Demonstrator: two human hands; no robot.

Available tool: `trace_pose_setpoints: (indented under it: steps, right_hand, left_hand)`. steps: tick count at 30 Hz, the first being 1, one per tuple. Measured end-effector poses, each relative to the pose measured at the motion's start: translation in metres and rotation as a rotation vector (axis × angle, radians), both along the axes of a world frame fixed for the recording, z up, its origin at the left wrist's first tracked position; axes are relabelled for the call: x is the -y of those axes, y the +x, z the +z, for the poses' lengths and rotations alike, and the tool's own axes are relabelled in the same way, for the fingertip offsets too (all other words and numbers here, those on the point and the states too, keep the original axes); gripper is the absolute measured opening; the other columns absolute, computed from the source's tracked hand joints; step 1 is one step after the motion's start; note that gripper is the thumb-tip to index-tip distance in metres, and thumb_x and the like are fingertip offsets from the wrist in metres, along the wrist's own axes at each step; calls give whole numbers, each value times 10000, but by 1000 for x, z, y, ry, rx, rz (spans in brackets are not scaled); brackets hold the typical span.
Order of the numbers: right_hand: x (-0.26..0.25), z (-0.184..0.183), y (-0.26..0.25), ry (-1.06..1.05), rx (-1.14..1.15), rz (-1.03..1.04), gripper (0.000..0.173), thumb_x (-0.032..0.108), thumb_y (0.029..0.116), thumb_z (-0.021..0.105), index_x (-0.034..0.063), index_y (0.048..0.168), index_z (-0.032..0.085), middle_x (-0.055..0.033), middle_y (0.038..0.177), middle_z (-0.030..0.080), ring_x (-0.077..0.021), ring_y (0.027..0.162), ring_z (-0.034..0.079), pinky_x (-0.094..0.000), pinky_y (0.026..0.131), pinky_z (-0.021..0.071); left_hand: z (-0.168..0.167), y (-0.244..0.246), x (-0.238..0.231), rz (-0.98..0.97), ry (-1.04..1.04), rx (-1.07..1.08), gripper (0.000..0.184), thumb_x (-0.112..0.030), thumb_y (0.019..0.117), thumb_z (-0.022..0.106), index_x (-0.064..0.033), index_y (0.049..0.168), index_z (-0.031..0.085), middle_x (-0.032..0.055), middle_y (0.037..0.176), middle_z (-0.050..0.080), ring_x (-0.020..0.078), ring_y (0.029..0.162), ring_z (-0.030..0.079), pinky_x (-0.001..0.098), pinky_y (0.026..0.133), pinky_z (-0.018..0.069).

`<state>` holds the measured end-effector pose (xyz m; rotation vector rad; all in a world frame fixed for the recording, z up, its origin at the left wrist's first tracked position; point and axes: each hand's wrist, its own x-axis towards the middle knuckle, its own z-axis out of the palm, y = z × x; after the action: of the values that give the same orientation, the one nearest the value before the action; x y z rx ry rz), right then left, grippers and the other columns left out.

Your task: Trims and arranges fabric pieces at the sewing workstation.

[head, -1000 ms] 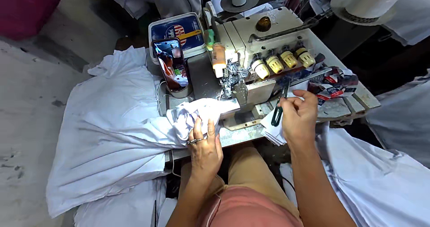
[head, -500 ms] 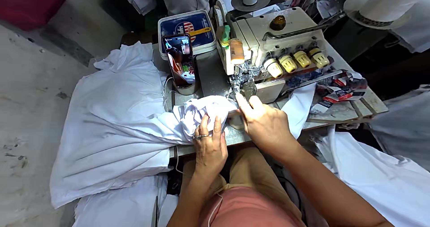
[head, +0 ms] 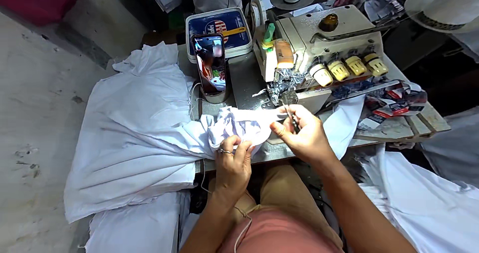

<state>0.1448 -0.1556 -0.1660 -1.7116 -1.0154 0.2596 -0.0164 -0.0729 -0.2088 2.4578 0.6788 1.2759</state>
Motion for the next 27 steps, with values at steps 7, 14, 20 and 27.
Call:
trace_pose_setpoints:
  steps: [7,14,20,27]
  right_hand:
    - [-11,-20,-16,127,-16,-46,107,100,941,644,19,873,666,66,719,563,110,641,476,-66,616,402]
    - [-8,-27,-15,209,-54,-111,96,86,939,634,1,897,650,69,726,585,126,658,504,-49,648,427]
    - [-13,-31,-19,297,45,-7,123,70,927,637,-39,899,684,5,787,646,109,740,548,-51,728,454]
    - [-8,-28,-18,382,250,127,148,88,983,577,-33,1040,640,-94,858,663,8,775,598,-91,753,483]
  left_hand:
    - [43,-31,-41,-183,351,-329,336,-288,1047,503,-109,897,745,49,618,638,239,646,671,553,972,442]
    - [106,-86,-95,-354,306,-678,309,-249,1057,470,-99,997,734,78,801,721,243,735,700,477,782,493]
    - [124,-27,-94,-702,246,-672,234,-198,1033,522,-105,944,717,55,1040,748,170,907,710,343,774,529]
    - [116,34,-109,-934,190,-656,227,-155,1008,553,-46,894,717,54,807,623,139,758,624,258,668,501]
